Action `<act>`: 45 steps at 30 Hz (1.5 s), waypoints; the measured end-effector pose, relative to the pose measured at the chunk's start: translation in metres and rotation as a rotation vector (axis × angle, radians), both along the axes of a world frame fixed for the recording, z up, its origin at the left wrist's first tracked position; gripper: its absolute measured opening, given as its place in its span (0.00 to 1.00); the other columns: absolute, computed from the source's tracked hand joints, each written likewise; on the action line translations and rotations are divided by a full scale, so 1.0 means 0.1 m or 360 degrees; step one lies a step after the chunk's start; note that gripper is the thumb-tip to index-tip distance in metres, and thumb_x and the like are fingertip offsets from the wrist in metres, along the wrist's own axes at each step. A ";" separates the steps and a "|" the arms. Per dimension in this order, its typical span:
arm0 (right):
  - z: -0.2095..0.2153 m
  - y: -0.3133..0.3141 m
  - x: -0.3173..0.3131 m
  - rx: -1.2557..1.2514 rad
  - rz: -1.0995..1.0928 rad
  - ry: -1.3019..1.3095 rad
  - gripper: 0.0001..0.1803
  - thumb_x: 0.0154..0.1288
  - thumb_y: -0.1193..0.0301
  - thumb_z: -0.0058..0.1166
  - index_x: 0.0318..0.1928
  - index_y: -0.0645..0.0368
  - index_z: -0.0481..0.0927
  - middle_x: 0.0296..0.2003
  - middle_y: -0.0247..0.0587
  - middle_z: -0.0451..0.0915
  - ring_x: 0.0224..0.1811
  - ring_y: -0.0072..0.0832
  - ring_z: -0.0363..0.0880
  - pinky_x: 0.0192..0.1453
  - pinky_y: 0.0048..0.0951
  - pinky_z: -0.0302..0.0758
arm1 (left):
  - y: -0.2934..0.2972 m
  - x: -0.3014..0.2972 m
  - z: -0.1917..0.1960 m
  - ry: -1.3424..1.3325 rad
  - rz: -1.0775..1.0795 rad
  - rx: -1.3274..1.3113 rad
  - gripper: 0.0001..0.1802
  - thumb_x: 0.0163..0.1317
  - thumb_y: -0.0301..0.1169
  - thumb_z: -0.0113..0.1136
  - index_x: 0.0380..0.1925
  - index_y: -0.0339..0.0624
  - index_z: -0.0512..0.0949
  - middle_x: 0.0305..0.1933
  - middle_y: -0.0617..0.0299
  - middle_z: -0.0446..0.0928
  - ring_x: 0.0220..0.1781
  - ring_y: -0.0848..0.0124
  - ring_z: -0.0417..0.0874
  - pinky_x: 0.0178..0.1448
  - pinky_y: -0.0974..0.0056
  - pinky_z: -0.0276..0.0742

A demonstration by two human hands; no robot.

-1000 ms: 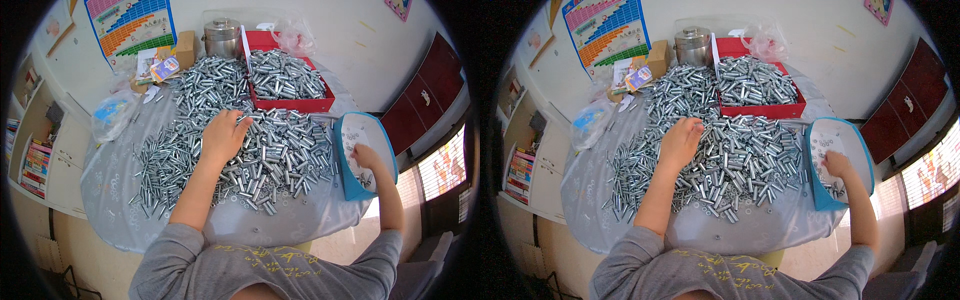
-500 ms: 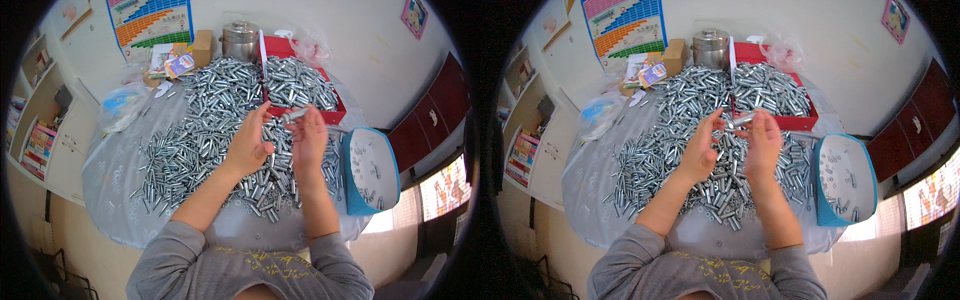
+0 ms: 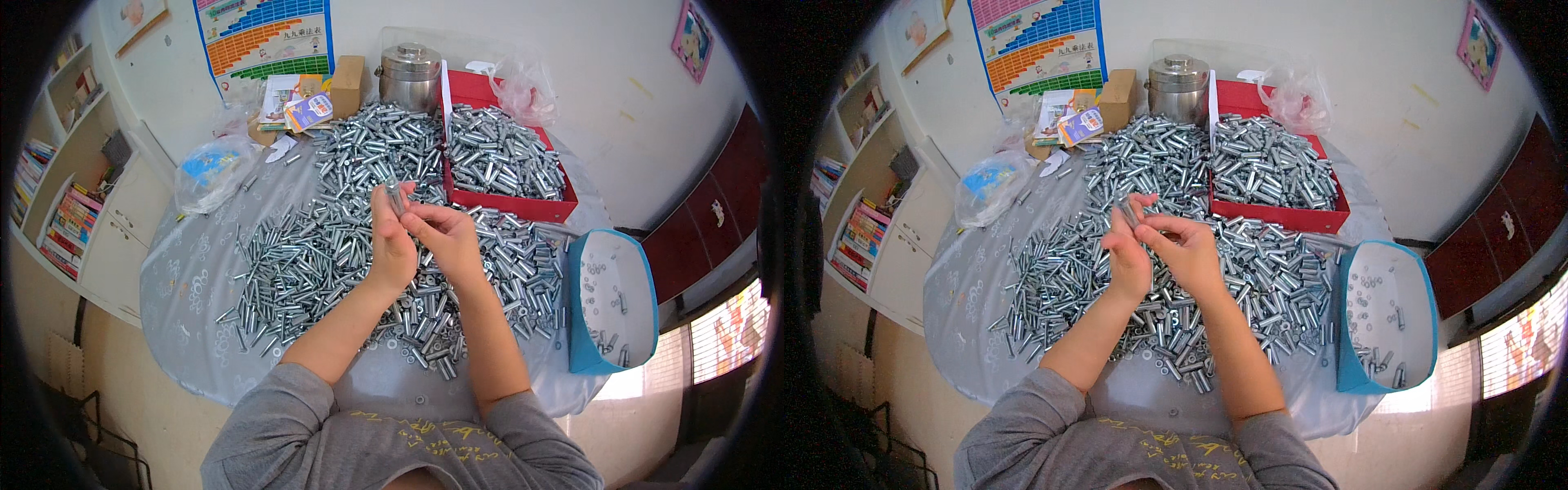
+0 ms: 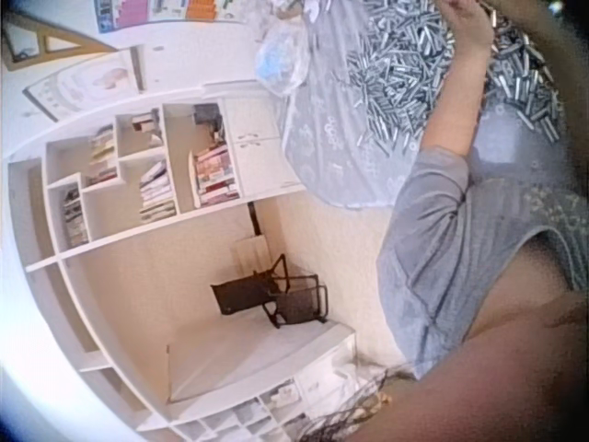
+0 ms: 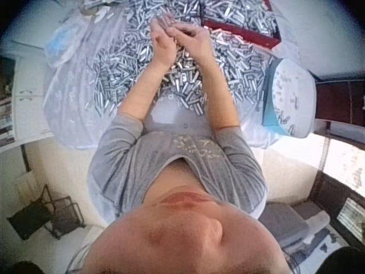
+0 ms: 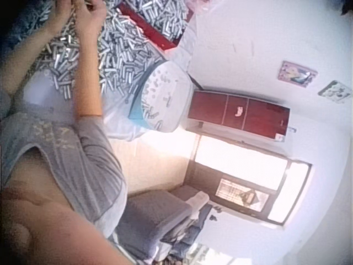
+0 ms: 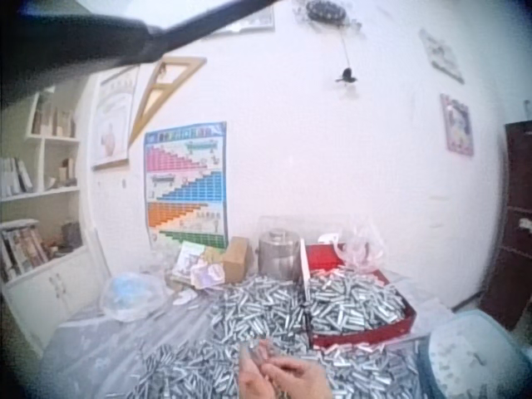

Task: The person sits at a table covered with a large pile of metal bolts and washers. They repeatedly pick up a bolt and a washer, thread the washer onto the bolt, and place the assembled fastener into a blue container on the right. The process is repetitive and continues throughout the clip.

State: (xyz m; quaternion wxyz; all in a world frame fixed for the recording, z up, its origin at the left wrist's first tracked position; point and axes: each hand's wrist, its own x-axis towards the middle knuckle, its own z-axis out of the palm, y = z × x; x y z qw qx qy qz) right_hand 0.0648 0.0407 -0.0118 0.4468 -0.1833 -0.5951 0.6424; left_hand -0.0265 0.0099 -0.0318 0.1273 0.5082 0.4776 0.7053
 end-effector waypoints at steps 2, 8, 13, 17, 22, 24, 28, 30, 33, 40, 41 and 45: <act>0.01 0.10 0.12 0.0192 -0.0004 -0.0326 0.11 0.56 0.72 0.59 0.38 0.66 0.81 0.28 0.31 0.80 0.29 0.13 0.72 0.33 0.16 0.69 | -0.01 -0.01 0.00 -0.0090 -0.0064 -0.0070 0.51 0.45 0.74 0.06 0.38 0.38 0.62 0.45 0.56 0.66 0.48 0.66 0.70 0.52 0.61 0.67; 0.07 0.30 0.33 0.0255 -0.0624 -0.0144 0.12 0.58 0.66 0.57 0.35 0.64 0.80 0.20 0.28 0.76 0.22 0.10 0.67 0.26 0.16 0.63 | -0.09 -0.15 0.11 0.0398 -0.0279 -0.0356 0.51 0.40 0.79 0.10 0.17 0.38 0.62 0.14 0.63 0.62 0.16 0.64 0.65 0.22 0.60 0.58; 0.25 0.07 0.38 0.0509 -0.0424 -0.0591 0.09 0.60 0.69 0.54 0.33 0.63 0.79 0.17 0.29 0.72 0.18 0.12 0.65 0.22 0.17 0.62 | -0.09 -0.09 0.12 0.0679 -0.0080 -0.0281 0.53 0.42 0.79 0.13 0.18 0.36 0.67 0.19 0.53 0.69 0.24 0.50 0.72 0.26 0.55 0.62; 0.22 0.06 0.40 0.0561 -0.0287 -0.0451 0.08 0.60 0.71 0.53 0.34 0.63 0.78 0.18 0.31 0.73 0.19 0.15 0.68 0.24 0.19 0.65 | -0.11 -0.08 0.15 0.0754 -0.0048 -0.0309 0.53 0.42 0.79 0.13 0.18 0.36 0.68 0.20 0.52 0.69 0.25 0.51 0.73 0.27 0.55 0.64; 0.37 -0.03 0.45 0.0464 -0.0293 -0.0757 0.05 0.59 0.74 0.52 0.35 0.62 0.76 0.22 0.34 0.75 0.23 0.18 0.71 0.28 0.19 0.67 | -0.14 -0.07 0.19 0.0893 0.0092 -0.0302 0.53 0.40 0.80 0.14 0.18 0.36 0.68 0.19 0.53 0.69 0.24 0.51 0.73 0.25 0.56 0.63; 0.39 -0.04 0.47 0.0560 -0.0186 -0.0653 0.06 0.58 0.74 0.52 0.35 0.62 0.76 0.23 0.34 0.75 0.24 0.18 0.71 0.28 0.20 0.67 | -0.16 -0.05 0.21 0.0893 0.0157 -0.0233 0.53 0.39 0.80 0.15 0.18 0.37 0.67 0.18 0.53 0.68 0.23 0.52 0.73 0.23 0.56 0.63; 0.38 -0.06 0.46 0.0903 -0.0307 -0.0407 0.06 0.59 0.75 0.50 0.36 0.62 0.75 0.21 0.34 0.73 0.22 0.19 0.69 0.28 0.20 0.66 | -0.16 -0.04 0.22 0.0868 0.0237 -0.0115 0.52 0.38 0.81 0.17 0.17 0.38 0.66 0.17 0.55 0.66 0.19 0.55 0.71 0.21 0.57 0.61; 0.43 -0.11 0.48 0.0651 -0.0200 -0.0469 0.06 0.59 0.75 0.49 0.37 0.62 0.75 0.21 0.34 0.72 0.21 0.19 0.68 0.28 0.20 0.66 | -0.20 -0.04 0.25 0.0876 0.0252 -0.0095 0.51 0.37 0.81 0.19 0.16 0.39 0.65 0.16 0.56 0.65 0.18 0.56 0.70 0.20 0.58 0.60; 0.50 -0.16 0.50 0.0661 -0.0178 -0.0564 0.07 0.59 0.76 0.47 0.38 0.62 0.74 0.21 0.35 0.72 0.22 0.20 0.68 0.28 0.22 0.67 | -0.21 -0.05 0.26 0.0877 0.0274 -0.0058 0.50 0.37 0.81 0.19 0.16 0.39 0.64 0.16 0.57 0.65 0.17 0.57 0.70 0.19 0.59 0.60; 0.56 -0.25 0.54 0.0480 -0.0170 -0.0906 0.06 0.59 0.76 0.48 0.37 0.62 0.74 0.25 0.39 0.74 0.25 0.25 0.71 0.31 0.24 0.68 | -0.21 -0.04 0.27 0.0923 0.0286 0.0001 0.50 0.37 0.81 0.21 0.15 0.39 0.65 0.16 0.57 0.65 0.18 0.57 0.71 0.19 0.59 0.61; 0.55 -0.24 0.53 0.0625 -0.0213 -0.0793 0.06 0.59 0.75 0.48 0.37 0.61 0.74 0.25 0.39 0.74 0.25 0.25 0.71 0.30 0.25 0.68 | -0.20 -0.03 0.26 0.0920 0.0294 0.0010 0.50 0.37 0.81 0.21 0.15 0.39 0.65 0.17 0.57 0.65 0.18 0.57 0.71 0.19 0.59 0.61; 0.50 -0.21 0.51 0.0977 -0.0358 -0.0585 0.07 0.58 0.74 0.49 0.38 0.60 0.75 0.23 0.40 0.75 0.24 0.26 0.73 0.28 0.26 0.68 | -0.20 -0.03 0.26 0.0940 0.0286 -0.0023 0.50 0.37 0.80 0.21 0.15 0.39 0.65 0.17 0.57 0.66 0.18 0.57 0.71 0.20 0.59 0.62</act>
